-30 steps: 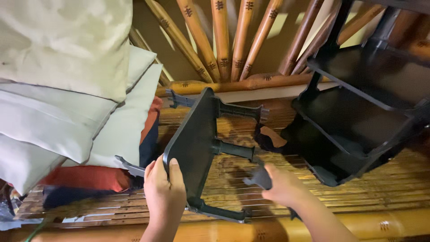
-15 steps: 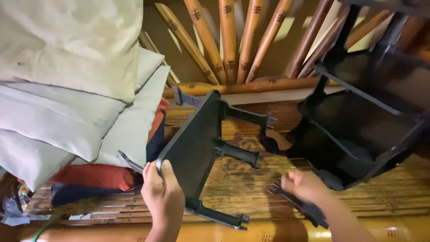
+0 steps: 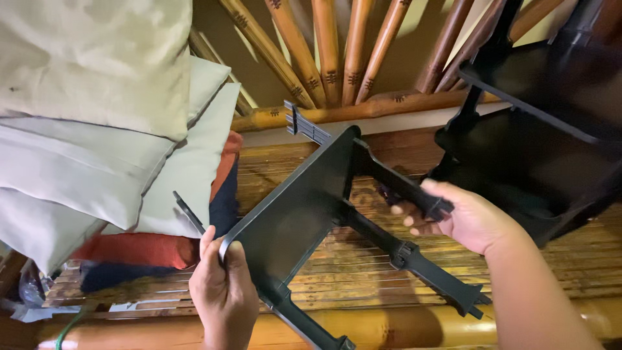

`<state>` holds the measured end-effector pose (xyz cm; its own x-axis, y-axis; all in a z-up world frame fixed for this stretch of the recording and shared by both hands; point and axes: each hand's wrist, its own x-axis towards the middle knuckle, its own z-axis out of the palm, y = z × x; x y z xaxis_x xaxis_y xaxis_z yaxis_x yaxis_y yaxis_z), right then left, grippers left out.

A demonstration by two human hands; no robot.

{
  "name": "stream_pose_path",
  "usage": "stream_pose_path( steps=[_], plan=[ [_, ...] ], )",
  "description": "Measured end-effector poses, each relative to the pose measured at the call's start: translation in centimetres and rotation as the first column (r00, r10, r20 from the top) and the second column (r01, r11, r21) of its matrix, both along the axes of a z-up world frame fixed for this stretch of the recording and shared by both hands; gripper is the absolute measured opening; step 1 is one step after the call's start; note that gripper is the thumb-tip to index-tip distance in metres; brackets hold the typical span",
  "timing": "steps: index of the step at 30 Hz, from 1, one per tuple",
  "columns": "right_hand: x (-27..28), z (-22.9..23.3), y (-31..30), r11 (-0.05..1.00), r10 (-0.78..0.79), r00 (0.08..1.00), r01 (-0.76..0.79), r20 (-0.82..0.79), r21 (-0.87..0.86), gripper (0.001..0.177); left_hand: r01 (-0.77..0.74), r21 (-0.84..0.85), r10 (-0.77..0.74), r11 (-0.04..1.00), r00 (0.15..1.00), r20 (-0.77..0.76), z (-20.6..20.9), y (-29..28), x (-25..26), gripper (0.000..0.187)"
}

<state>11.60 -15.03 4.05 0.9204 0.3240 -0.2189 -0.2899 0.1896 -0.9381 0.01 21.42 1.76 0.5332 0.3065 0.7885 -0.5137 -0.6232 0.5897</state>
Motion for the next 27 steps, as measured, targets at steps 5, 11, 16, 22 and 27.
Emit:
stream_pose_path(
  steps=[5, 11, 16, 22, 27],
  plan=[
    [0.9, -2.0, -0.9, 0.998, 0.054, 0.989, -0.055, -0.141, -0.002, 0.041, 0.058, 0.079, -0.059, 0.995, 0.998, 0.007, 0.7, 0.8, 0.5, 0.008],
    [0.6, -2.5, 0.3, 0.975, 0.095, 0.990, -0.072, -0.101, 0.208, 0.040, 0.051, 0.092, -0.055, 0.994, 0.998, 0.037, 1.7, 0.7, 0.0, 0.008],
    [-0.8, 0.7, 1.6, 0.980, -0.015, 0.986, -0.019, 0.167, 0.197, 0.043, 0.022, 0.066, -0.028, 0.998, 0.995, 0.093, 2.6, 0.9, -0.7, 0.011],
    [-3.4, 3.6, 4.1, 0.985, -0.122, 0.887, 0.053, 0.446, 0.163, 0.047, -0.130, 0.175, 0.136, 0.976, 0.991, -0.021, 3.2, 2.9, 0.6, 0.014],
    [-5.7, 2.7, 7.6, 0.914, -0.066, 0.730, 0.318, 0.680, -0.252, 0.050, 0.051, 0.109, -0.005, 0.993, 0.923, -0.385, 2.7, 2.2, 1.8, 0.030]
  ],
)
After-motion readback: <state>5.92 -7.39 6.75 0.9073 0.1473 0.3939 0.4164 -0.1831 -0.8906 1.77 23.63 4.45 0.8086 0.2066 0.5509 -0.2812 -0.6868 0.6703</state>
